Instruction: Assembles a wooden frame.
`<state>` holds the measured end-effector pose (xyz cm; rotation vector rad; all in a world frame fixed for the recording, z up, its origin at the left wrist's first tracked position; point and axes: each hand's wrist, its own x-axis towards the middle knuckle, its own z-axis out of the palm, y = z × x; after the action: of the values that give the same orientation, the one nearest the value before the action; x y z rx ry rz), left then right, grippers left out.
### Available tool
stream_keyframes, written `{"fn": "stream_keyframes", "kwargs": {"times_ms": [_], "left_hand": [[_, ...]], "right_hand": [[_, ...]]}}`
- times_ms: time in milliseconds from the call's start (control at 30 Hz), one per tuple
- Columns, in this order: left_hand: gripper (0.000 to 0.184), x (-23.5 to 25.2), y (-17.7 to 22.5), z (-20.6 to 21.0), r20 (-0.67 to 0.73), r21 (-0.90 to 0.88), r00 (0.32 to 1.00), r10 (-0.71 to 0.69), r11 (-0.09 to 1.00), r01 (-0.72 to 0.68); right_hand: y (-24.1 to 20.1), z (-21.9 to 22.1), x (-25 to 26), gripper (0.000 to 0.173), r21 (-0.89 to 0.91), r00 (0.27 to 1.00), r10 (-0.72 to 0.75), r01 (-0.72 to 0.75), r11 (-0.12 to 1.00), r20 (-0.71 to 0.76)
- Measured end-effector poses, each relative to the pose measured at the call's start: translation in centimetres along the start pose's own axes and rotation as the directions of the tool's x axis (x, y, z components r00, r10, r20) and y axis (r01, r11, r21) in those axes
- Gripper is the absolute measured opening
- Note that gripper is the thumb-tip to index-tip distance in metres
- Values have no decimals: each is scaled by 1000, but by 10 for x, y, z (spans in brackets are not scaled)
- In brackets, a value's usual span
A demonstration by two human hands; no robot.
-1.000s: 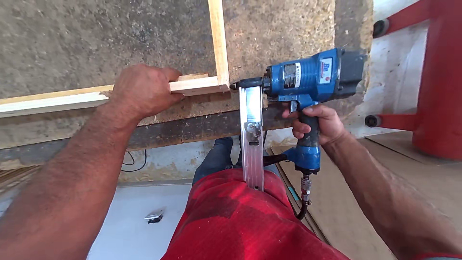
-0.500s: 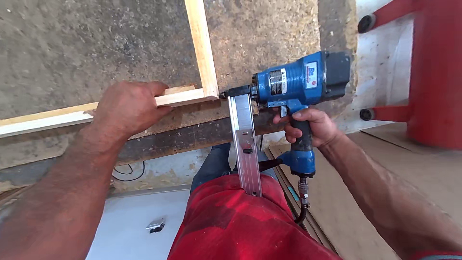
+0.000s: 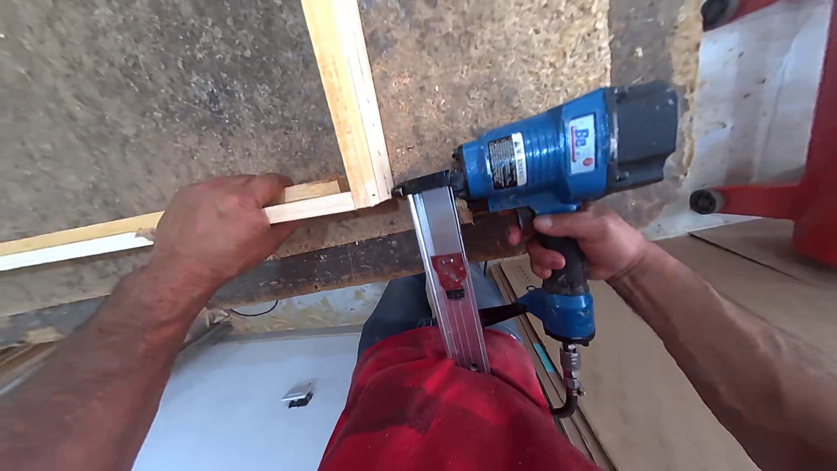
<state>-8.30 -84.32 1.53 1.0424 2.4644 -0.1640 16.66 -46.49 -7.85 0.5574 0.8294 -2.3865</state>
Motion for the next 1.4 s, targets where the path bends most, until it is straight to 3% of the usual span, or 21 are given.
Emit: {"fn": "stream_keyframes", "kwargs": {"times_ms": [200, 400, 633, 1067, 1233, 1400], "left_hand": [[39, 1, 3, -3, 25, 13, 999, -23, 1000, 23], [38, 1, 2, -3, 5, 44, 1000, 4, 999, -4], [38, 1, 5, -4, -1, 14, 1000, -31, 999, 31], [35, 0, 2, -2, -23, 21, 1000, -2, 1000, 3], [35, -1, 1, -2, -13, 17, 1000, -14, 1000, 14], [35, -2, -1, -2, -29, 15, 1000, 5, 1000, -4]], "right_hand": [[-10, -5, 4, 34, -17, 999, 39, -39, 999, 23], [-2, -18, -9, 36, 104, 996, -44, 36, 994, 75], [11, -24, -3, 36, 232, 961, -109, 49, 972, 253], [16, -20, 6, 34, 267, 962, -110, 40, 963, 251], [14, -21, 6, 27, 217, 970, -34, -19, 976, 242], [11, -15, -3, 37, 221, 964, -123, 70, 973, 236]]}}
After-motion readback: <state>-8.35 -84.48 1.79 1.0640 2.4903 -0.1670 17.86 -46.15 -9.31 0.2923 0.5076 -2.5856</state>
